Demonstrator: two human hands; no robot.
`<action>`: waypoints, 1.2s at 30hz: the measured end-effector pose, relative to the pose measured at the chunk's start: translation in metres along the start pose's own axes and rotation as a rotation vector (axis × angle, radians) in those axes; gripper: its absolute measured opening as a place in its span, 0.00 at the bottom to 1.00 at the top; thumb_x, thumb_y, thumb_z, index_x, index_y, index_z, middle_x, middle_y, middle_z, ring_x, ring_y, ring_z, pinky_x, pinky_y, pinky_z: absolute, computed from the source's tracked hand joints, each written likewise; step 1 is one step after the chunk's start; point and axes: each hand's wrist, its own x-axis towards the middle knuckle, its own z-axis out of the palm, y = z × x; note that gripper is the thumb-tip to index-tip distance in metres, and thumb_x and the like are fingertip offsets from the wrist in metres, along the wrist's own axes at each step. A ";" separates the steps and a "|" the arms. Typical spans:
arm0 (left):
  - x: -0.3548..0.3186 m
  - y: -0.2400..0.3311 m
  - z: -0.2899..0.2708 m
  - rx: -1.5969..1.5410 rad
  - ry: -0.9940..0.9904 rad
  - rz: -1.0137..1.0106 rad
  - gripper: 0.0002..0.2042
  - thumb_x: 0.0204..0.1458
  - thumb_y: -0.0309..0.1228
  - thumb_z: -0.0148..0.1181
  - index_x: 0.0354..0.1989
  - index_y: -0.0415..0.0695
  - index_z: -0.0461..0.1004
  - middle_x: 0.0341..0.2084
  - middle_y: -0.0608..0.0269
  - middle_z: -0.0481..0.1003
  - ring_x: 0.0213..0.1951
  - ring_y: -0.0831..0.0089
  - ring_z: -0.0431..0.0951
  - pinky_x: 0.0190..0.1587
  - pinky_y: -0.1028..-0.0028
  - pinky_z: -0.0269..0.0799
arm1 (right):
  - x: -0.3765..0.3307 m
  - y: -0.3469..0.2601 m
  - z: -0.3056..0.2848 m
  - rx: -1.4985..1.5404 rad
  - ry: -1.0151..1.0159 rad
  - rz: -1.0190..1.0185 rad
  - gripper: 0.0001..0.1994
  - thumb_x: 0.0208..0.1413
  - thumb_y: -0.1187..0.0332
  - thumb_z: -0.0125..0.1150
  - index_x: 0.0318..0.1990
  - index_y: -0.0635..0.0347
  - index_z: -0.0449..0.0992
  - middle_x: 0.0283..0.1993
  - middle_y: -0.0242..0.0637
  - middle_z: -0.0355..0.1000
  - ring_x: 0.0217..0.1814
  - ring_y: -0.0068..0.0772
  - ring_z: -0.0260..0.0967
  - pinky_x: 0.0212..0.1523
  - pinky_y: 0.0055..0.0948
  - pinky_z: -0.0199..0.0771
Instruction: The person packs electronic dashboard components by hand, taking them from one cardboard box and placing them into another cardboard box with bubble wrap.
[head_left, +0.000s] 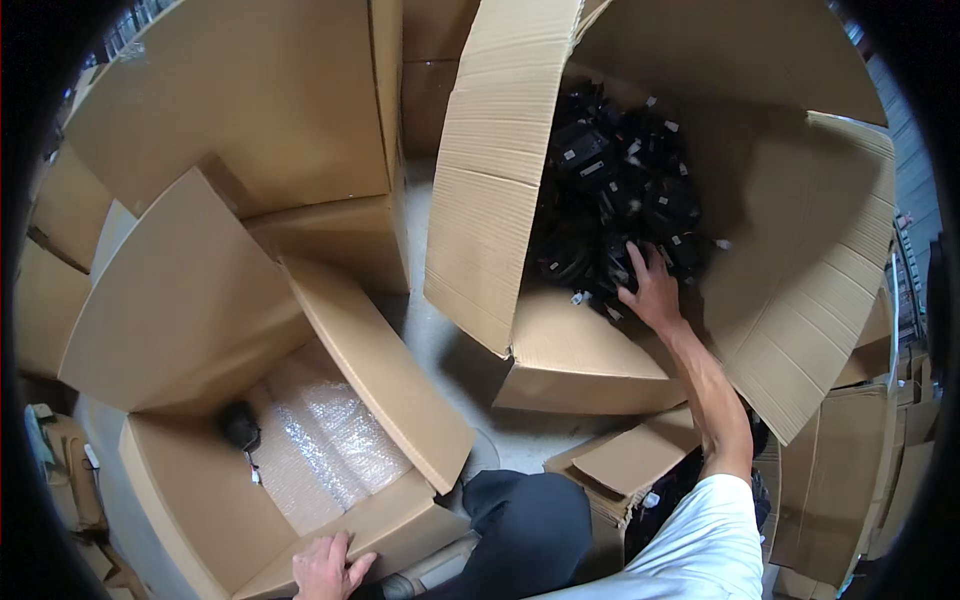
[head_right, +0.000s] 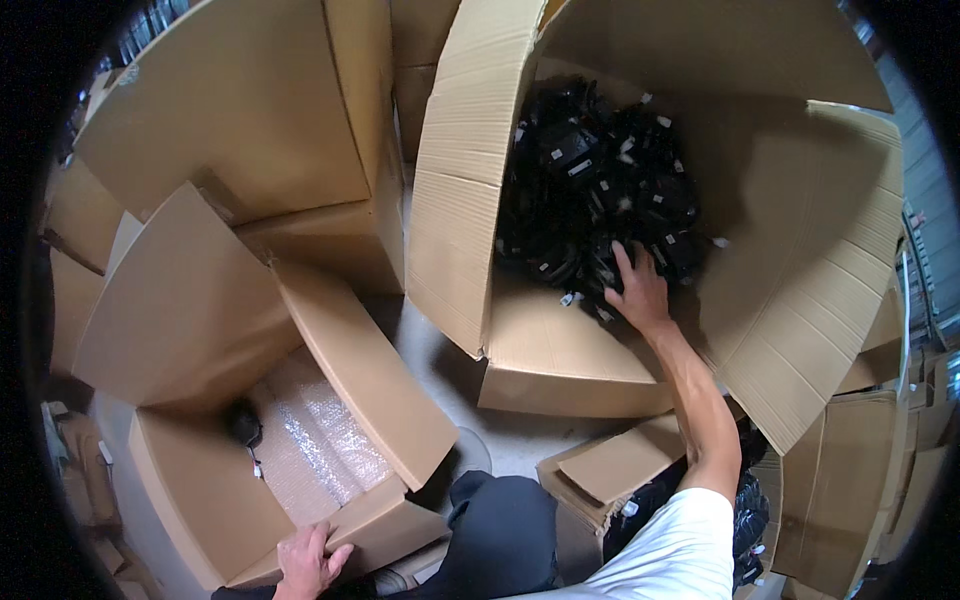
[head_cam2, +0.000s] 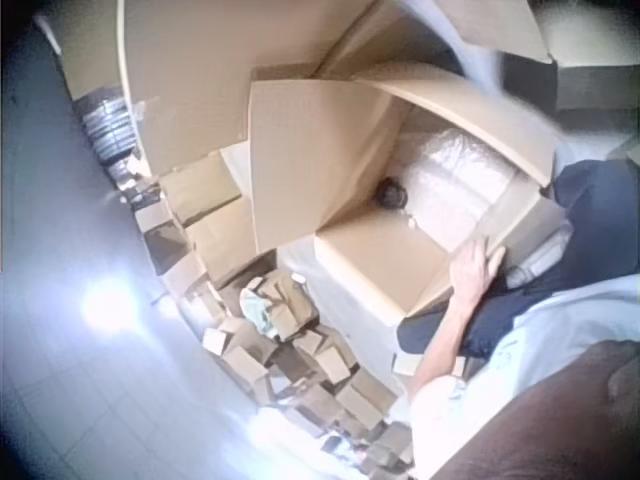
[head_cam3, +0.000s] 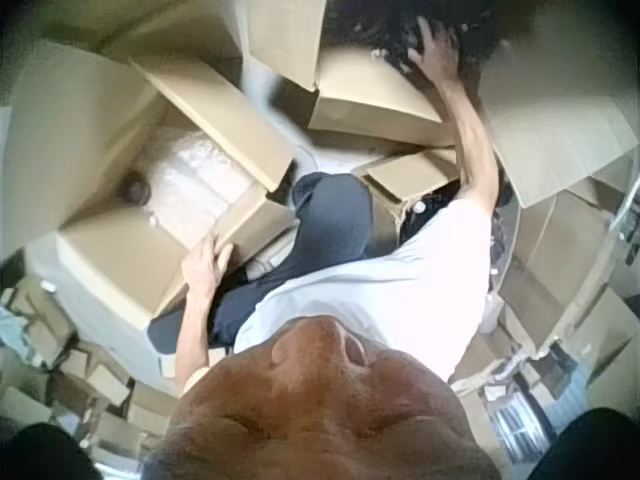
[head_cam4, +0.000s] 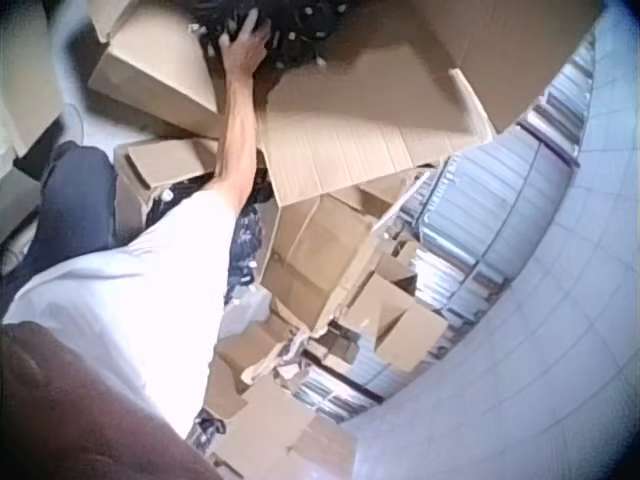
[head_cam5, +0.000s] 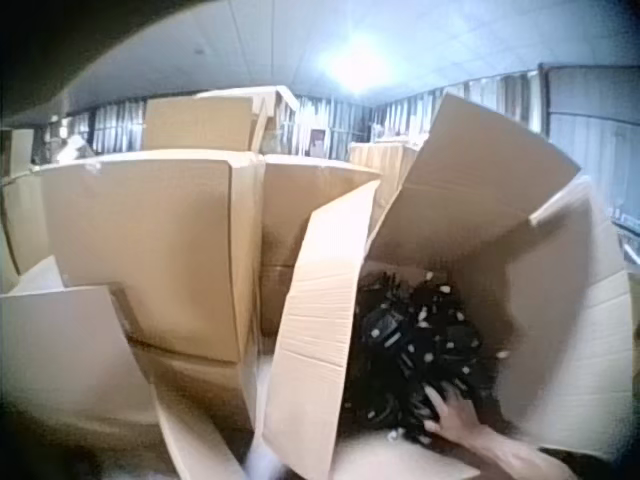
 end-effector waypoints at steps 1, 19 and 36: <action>0.000 0.002 -0.001 -0.032 -0.047 -0.028 0.21 0.53 0.39 0.70 0.48 0.36 0.77 0.36 0.46 0.81 0.38 0.50 0.82 0.41 0.58 0.78 | -0.007 -0.010 -0.013 0.051 0.017 0.041 0.47 0.43 0.61 0.75 0.74 0.47 0.59 0.70 0.55 0.59 0.68 0.61 0.62 0.53 0.49 0.79; 0.076 0.084 -0.088 -2.480 -0.072 0.116 0.28 0.65 0.54 0.55 0.66 0.49 0.69 0.56 0.60 0.78 0.56 0.69 0.79 0.62 0.61 0.73 | -0.077 -0.368 -0.322 0.683 0.160 -0.950 0.44 0.39 0.60 0.84 0.63 0.72 0.67 0.68 0.69 0.62 0.62 0.62 0.73 0.57 0.50 0.79; -0.061 -0.063 -0.125 -2.215 -0.095 -0.137 0.20 0.66 0.43 0.58 0.58 0.41 0.75 0.49 0.57 0.81 0.47 0.70 0.84 0.53 0.68 0.81 | -0.039 -0.492 -0.345 0.917 -0.144 -1.381 0.30 0.33 0.74 0.80 0.51 0.62 0.79 0.56 0.46 0.76 0.56 0.52 0.75 0.60 0.48 0.75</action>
